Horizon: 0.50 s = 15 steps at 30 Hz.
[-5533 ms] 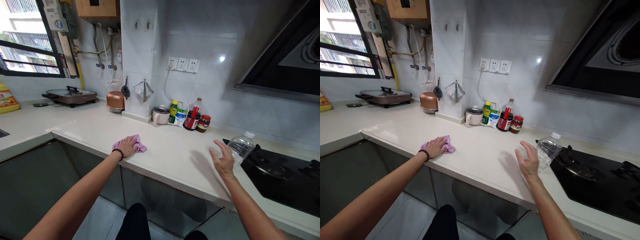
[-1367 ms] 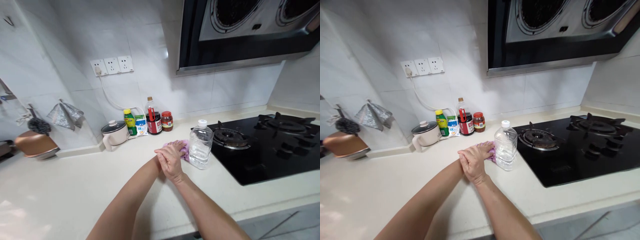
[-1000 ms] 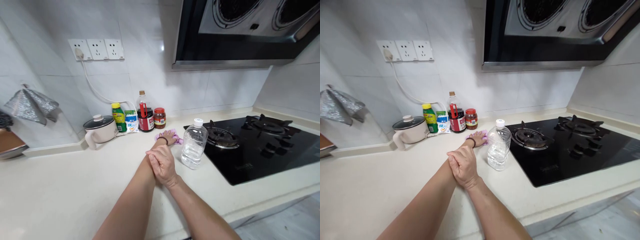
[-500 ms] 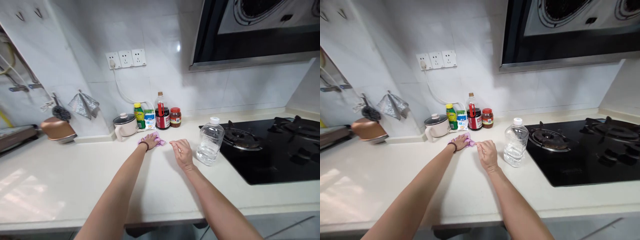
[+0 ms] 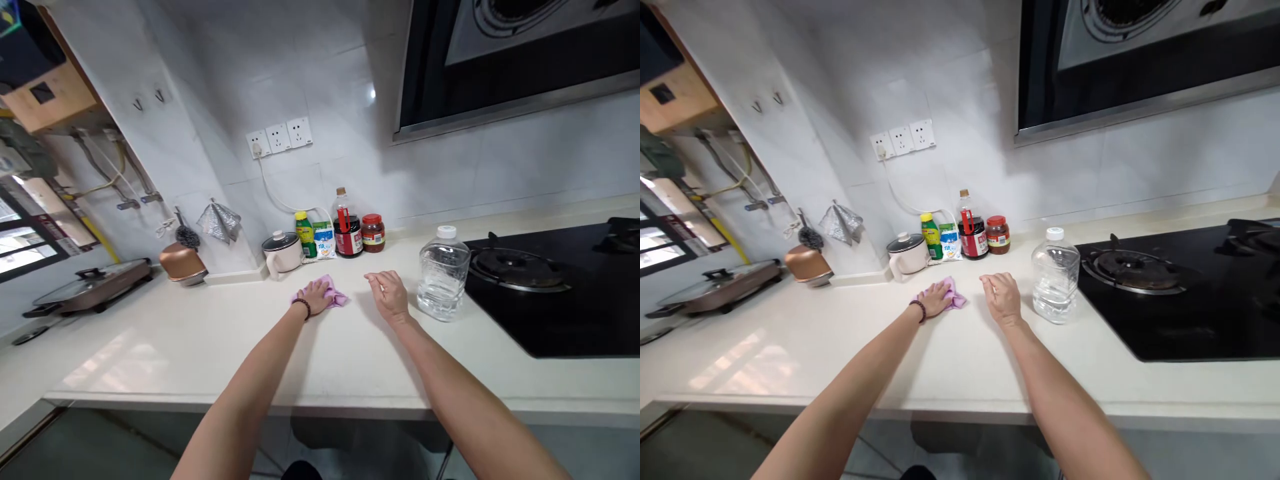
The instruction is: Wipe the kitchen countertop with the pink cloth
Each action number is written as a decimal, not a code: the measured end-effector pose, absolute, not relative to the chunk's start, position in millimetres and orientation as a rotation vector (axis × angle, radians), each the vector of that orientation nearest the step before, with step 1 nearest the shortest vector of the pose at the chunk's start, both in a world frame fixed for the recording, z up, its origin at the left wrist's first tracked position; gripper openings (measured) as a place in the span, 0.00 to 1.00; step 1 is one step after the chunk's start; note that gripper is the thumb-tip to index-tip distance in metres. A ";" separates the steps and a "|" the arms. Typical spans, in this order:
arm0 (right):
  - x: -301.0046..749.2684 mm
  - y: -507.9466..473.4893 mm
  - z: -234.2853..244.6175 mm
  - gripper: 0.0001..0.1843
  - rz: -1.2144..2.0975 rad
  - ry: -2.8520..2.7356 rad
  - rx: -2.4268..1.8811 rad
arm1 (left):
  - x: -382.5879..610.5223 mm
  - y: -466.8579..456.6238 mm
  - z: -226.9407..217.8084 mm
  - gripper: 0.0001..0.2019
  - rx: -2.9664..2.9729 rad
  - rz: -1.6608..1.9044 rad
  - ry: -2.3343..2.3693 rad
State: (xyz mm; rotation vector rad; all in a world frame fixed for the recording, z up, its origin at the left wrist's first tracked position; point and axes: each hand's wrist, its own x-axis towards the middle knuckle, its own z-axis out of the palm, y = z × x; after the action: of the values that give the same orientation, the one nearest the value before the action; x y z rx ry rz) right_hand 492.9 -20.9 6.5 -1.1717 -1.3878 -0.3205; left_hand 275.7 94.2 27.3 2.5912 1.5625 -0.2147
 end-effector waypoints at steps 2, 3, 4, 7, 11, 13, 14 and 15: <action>493.6 -20.0 5.3 0.20 -0.313 -1.392 -1.188 | 288.5 75.0 27.3 0.40 2.608 -0.220 1.470; 494.4 -19.6 4.7 0.21 -0.312 -1.394 -1.199 | 296.8 64.8 26.7 0.40 2.619 -0.218 1.411; 495.4 -19.2 4.1 0.21 -0.312 -1.396 -1.210 | 306.2 54.4 25.6 0.41 2.632 -0.212 1.345; 499.5 -19.0 2.7 0.22 -0.318 -1.399 -1.252 | 337.1 23.7 19.7 0.42 2.699 -0.174 1.111; 505.6 -20.5 1.3 0.23 -0.303 -1.408 -1.302 | 363.7 -7.7 10.1 0.41 2.793 -0.134 0.826; 508.9 -21.0 0.2 0.24 -0.304 -1.412 -1.321 | 362.2 -14.7 7.6 0.41 2.815 -0.122 0.722; 510.5 -21.0 -0.4 0.24 -0.307 -1.410 -1.326 | 357.3 -15.5 7.1 0.41 2.820 -0.119 0.684; 512.1 -20.8 -1.0 0.24 -0.310 -1.407 -1.330 | 349.7 -14.4 7.2 0.41 2.821 -0.119 0.664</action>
State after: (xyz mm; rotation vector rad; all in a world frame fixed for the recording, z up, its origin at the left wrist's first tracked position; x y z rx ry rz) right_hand 512.1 -20.8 -1.0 -1.3297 -1.4073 -0.3099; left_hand 349.7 -14.4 7.2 2.8209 0.6643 -0.1194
